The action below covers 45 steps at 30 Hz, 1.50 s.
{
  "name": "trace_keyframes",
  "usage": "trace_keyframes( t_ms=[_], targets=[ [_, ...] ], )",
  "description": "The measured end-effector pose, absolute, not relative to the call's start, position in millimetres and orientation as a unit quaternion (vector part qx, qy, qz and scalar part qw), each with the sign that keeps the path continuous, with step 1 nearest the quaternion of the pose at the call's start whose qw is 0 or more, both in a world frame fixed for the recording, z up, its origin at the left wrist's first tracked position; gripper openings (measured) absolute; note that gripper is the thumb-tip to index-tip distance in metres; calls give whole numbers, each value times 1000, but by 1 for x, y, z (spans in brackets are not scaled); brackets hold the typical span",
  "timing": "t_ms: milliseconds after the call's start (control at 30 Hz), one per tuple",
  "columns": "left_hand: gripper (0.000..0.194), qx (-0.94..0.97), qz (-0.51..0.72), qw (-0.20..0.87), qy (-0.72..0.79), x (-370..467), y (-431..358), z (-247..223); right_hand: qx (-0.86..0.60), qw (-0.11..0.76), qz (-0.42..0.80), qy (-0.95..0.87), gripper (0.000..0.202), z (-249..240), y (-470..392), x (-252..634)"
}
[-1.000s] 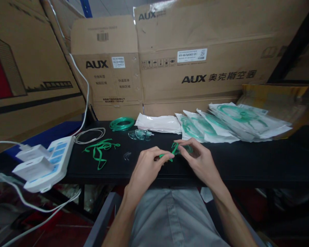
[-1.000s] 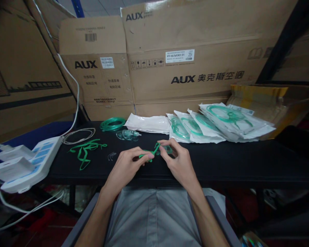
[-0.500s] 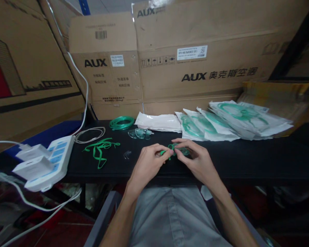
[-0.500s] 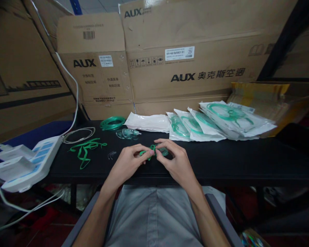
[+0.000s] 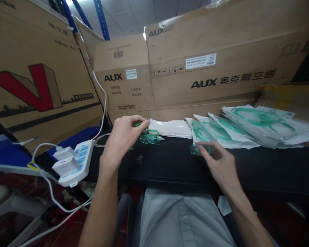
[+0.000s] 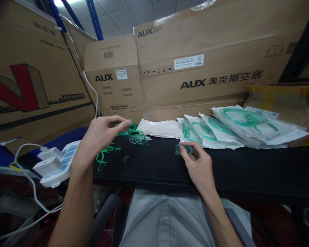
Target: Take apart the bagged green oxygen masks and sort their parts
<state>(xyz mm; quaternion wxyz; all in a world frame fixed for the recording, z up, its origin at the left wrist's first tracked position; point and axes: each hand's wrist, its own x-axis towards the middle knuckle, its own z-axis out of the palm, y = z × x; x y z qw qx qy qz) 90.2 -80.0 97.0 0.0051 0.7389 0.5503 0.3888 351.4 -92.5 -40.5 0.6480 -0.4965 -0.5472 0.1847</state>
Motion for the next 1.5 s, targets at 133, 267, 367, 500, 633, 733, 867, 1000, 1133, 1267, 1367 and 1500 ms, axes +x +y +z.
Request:
trace_keyframes(
  t_ms=[133,267,367,500,633,733,867,1000,1133,1267,1367,1500],
  targets=[
    [32,694,355,1,626,33,-66,90,-492,629,220,-560,32,-42,-94,349],
    [28,679,227,26,698,-16,-55,61,-482,608,239,-583,34,-44,-93,349],
    [31,657,151,25,738,-31,-56,55,-474,587,263,-601,35,-45,-92,350],
    [41,667,151,-16,730,-7,-65,68,-446,564,282,-635,31,-46,-93,347],
    [39,775,259,54,574,56,-66,63,-400,552,314,-661,25,-42,-97,341],
    [46,831,245,223,447,105,-60,40,-377,542,337,-671,23,-36,-101,338],
    [43,836,263,274,397,143,-58,10,-348,559,349,-667,27,-35,-98,339],
    [28,775,380,222,454,154,-69,-9,-350,588,381,-622,41,-42,-93,340],
    [28,712,434,223,505,156,-79,-22,-365,549,454,-600,46,-45,-94,338],
    [32,724,415,207,510,158,-79,-28,-336,540,480,-604,49,-44,-95,336],
    [33,746,404,195,493,160,-76,-30,-326,555,466,-607,41,-47,-93,336],
    [25,702,473,216,487,161,-76,-31,-345,585,403,-613,35,-51,-89,338]
  ],
)
